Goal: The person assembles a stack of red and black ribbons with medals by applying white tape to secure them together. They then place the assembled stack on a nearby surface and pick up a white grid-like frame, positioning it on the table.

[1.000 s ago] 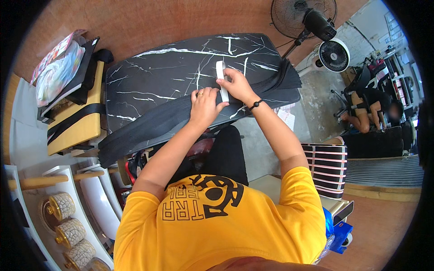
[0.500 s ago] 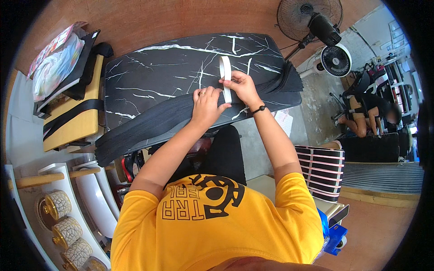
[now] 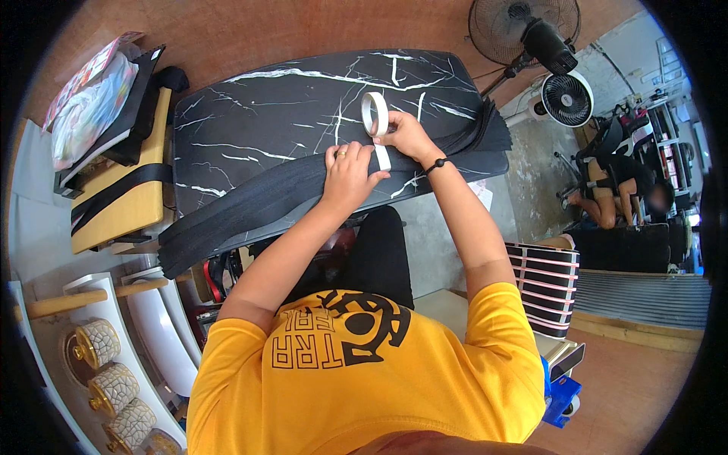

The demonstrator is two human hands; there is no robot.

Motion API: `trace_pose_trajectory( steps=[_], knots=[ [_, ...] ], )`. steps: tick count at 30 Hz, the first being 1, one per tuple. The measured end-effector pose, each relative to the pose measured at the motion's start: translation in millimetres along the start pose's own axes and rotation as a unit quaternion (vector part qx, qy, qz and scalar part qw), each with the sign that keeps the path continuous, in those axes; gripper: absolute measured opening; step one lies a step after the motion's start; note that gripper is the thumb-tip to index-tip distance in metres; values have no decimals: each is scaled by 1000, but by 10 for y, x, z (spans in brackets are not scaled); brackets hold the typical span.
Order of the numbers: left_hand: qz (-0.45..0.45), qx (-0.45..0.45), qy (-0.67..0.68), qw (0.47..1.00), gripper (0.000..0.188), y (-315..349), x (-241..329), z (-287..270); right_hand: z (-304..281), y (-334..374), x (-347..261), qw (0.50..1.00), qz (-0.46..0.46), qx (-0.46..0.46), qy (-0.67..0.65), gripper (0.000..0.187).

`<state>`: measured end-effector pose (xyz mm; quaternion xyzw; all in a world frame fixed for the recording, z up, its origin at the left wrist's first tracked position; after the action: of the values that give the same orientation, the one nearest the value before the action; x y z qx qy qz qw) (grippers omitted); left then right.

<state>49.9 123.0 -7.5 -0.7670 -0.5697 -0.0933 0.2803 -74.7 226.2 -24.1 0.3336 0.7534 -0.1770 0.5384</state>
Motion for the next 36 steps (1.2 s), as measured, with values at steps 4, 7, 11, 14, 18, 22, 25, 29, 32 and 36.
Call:
trace_pose_trajectory(
  steps=[4,7,11,14,18,22,25,29,32,36],
  knots=[
    [-1,-5,3,1000,59,-4,-3,2,-4,20,-12,997,20,28,63,21],
    [1,0,3,1000,59,-3,1,-5,-2,63,-41,996,-7,55,66,22],
    [1,-2,4,1000,58,-5,2,2,-26,148,-3,993,-48,87,-66,21],
    [4,0,4,1000,58,-2,5,-7,-60,201,-64,989,-86,110,-47,23],
    [5,-6,7,1000,56,-1,11,-15,-40,168,-125,989,-88,116,33,21],
    [2,-9,-1,1000,56,-8,21,-8,-9,134,-181,975,-90,152,137,23],
    [4,-16,-6,1000,56,-11,12,12,2,109,-151,967,-55,161,189,26],
    [5,-7,-6,1000,57,-9,-2,17,11,71,-122,964,-22,152,216,24],
    [12,3,1,1000,55,3,17,6,18,33,-93,966,2,125,226,25],
    [-1,-1,-15,1000,57,-14,13,-1,-6,-43,-47,969,35,91,228,27]
  ],
)
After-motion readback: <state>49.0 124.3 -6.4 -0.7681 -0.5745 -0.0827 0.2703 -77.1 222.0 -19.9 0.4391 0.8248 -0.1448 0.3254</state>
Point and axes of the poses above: each hand's wrist, its own y-axis away from the middle knuckle, its own z-axis out of the palm, x = y × z, the point moved 8 cm from there along -y, towards the middle knuckle, and after that the axes turned 14 degrees about -x, right-handed, at the moved point
